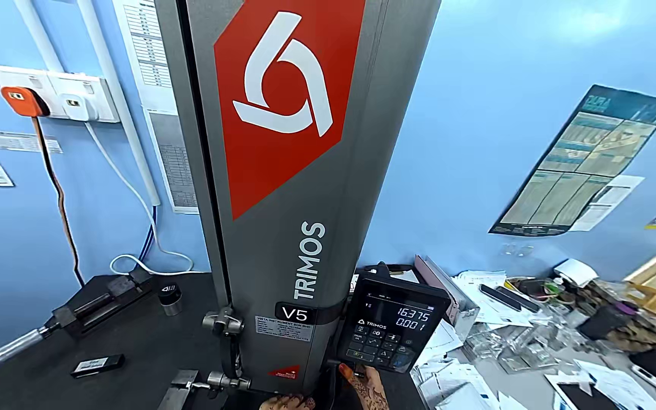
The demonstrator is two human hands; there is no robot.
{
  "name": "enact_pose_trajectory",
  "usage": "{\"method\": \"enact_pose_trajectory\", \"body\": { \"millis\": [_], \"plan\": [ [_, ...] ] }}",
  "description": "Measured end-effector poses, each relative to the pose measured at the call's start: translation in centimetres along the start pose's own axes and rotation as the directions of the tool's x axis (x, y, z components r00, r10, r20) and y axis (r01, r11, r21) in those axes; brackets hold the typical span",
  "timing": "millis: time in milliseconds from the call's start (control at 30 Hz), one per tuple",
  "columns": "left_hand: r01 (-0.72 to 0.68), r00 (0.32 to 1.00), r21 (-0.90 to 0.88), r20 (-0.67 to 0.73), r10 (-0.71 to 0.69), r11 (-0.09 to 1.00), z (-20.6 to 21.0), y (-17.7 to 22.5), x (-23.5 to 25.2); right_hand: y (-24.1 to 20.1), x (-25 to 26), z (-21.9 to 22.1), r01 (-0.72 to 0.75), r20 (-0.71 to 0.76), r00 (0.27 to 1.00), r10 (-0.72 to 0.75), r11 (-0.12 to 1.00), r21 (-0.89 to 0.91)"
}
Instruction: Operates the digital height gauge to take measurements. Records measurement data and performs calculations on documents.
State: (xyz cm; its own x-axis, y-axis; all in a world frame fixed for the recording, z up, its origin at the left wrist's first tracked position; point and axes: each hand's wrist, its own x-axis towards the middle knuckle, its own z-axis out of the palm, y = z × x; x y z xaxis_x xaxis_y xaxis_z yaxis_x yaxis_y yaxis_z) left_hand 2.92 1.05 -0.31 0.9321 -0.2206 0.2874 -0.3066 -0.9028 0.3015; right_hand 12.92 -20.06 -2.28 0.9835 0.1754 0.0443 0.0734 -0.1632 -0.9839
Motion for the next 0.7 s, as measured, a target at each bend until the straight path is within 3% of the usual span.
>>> {"method": "enact_pose_trajectory", "body": {
  "millis": [433, 700],
  "plan": [
    [-0.014, 0.998, 0.0, 0.056, 0.014, 1.0, 0.0, -0.45, -0.07, -0.15, 0.17, 0.57, -0.053, -0.03, 0.998, 0.053, 0.999, -0.002],
    [0.026, 0.998, -0.066, 0.052, -0.023, 0.997, 0.24, -0.17, -0.28, -0.25, -0.28, 0.57, -0.03, -0.058, 0.998, 0.023, 0.993, -0.112]
  ]
}}
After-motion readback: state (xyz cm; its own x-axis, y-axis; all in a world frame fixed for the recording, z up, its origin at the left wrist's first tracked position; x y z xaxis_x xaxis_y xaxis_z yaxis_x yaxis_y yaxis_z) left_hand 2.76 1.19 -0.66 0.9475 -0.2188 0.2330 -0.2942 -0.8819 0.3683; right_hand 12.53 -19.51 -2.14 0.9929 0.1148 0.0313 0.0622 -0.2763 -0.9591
